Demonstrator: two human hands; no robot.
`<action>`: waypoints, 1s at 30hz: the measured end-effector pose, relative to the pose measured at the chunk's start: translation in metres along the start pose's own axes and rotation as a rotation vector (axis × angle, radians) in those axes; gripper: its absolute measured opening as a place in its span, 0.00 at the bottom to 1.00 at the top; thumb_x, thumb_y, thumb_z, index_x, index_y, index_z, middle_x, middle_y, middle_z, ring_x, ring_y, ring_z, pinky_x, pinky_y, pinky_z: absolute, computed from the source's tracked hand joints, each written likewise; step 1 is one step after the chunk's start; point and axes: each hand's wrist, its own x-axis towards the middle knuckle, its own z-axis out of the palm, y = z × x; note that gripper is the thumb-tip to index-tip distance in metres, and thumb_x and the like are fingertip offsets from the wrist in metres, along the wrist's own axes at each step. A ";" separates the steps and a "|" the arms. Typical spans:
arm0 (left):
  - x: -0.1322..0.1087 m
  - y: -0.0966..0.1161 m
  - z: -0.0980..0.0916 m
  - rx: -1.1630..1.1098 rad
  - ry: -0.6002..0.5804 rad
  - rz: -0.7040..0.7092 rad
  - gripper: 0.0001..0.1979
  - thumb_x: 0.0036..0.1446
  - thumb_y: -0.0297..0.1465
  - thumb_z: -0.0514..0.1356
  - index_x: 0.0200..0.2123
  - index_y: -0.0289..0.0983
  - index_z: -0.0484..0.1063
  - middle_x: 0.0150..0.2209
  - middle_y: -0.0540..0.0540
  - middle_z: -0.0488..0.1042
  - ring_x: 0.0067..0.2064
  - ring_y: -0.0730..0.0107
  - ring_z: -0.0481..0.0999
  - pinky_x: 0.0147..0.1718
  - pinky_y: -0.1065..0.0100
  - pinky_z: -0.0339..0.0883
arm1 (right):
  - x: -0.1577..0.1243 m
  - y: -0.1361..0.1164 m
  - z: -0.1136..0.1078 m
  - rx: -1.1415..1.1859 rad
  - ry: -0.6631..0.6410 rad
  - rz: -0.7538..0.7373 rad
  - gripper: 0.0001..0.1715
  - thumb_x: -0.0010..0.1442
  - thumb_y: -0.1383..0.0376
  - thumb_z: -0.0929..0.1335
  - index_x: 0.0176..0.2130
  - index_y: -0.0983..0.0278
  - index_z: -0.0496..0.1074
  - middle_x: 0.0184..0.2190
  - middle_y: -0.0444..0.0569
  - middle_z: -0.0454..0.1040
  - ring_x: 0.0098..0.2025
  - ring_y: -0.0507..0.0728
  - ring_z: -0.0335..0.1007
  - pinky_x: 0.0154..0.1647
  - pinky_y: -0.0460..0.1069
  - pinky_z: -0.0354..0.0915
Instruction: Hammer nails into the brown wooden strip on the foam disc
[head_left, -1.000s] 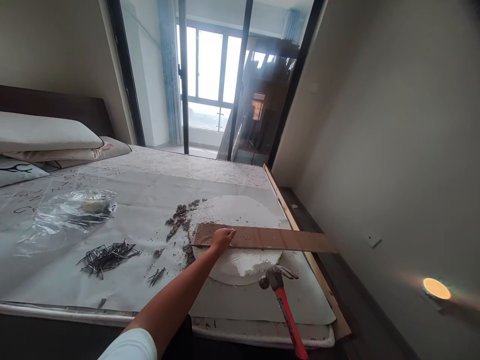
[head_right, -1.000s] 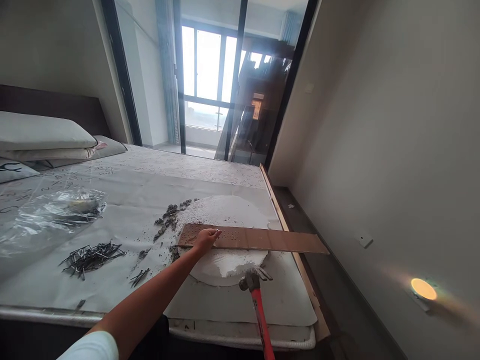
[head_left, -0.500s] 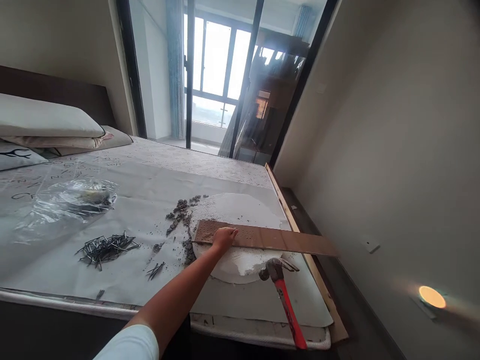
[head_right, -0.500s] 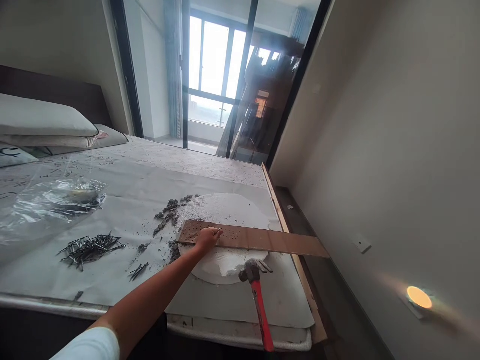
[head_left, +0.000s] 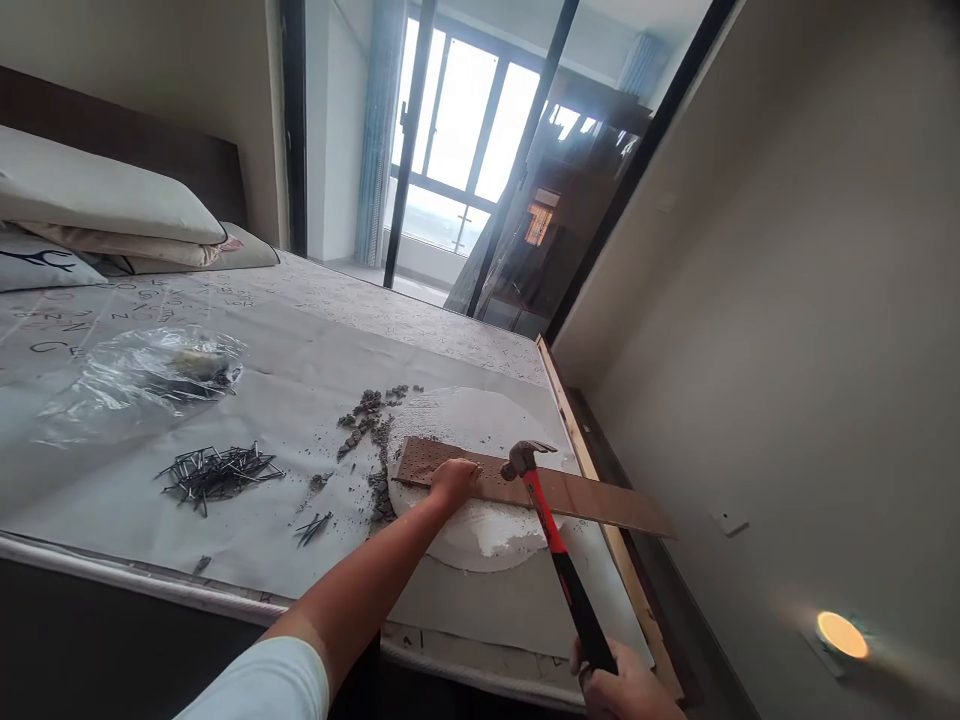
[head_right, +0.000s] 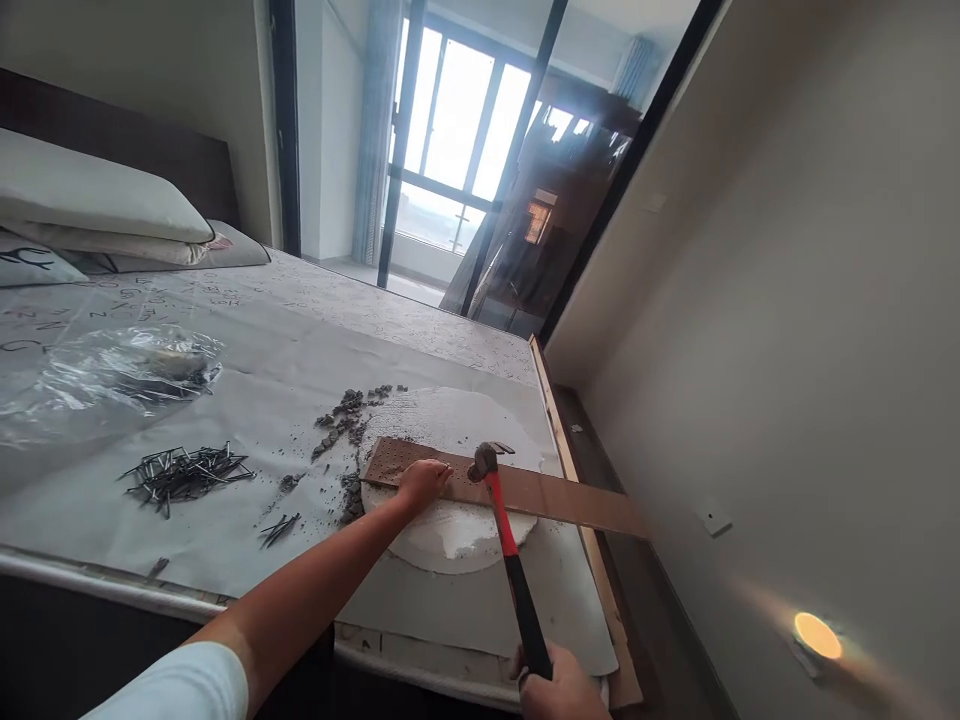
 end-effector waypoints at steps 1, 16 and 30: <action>0.000 -0.001 0.001 0.007 -0.002 0.013 0.21 0.59 0.37 0.46 0.26 0.36 0.74 0.28 0.43 0.74 0.31 0.65 0.71 0.29 0.69 0.56 | 0.005 -0.007 0.003 -0.013 -0.030 -0.003 0.02 0.42 0.69 0.63 0.24 0.64 0.64 0.09 0.35 0.54 0.14 0.46 0.51 0.15 0.42 0.48; 0.002 -0.009 0.015 0.045 -0.001 0.042 0.21 0.60 0.37 0.44 0.29 0.34 0.73 0.31 0.40 0.74 0.34 0.63 0.73 0.32 0.66 0.63 | 0.017 -0.051 0.032 0.061 -0.156 0.027 0.12 0.37 0.67 0.58 0.28 0.61 0.58 0.07 0.30 0.50 0.08 0.45 0.43 0.08 0.42 0.45; -0.002 -0.005 0.008 0.051 -0.006 0.050 0.17 0.58 0.34 0.49 0.30 0.33 0.74 0.31 0.39 0.75 0.34 0.60 0.75 0.32 0.64 0.65 | 0.024 -0.041 0.032 0.023 -0.111 0.040 0.13 0.33 0.65 0.57 0.26 0.60 0.55 0.05 0.30 0.48 0.06 0.46 0.41 0.06 0.42 0.43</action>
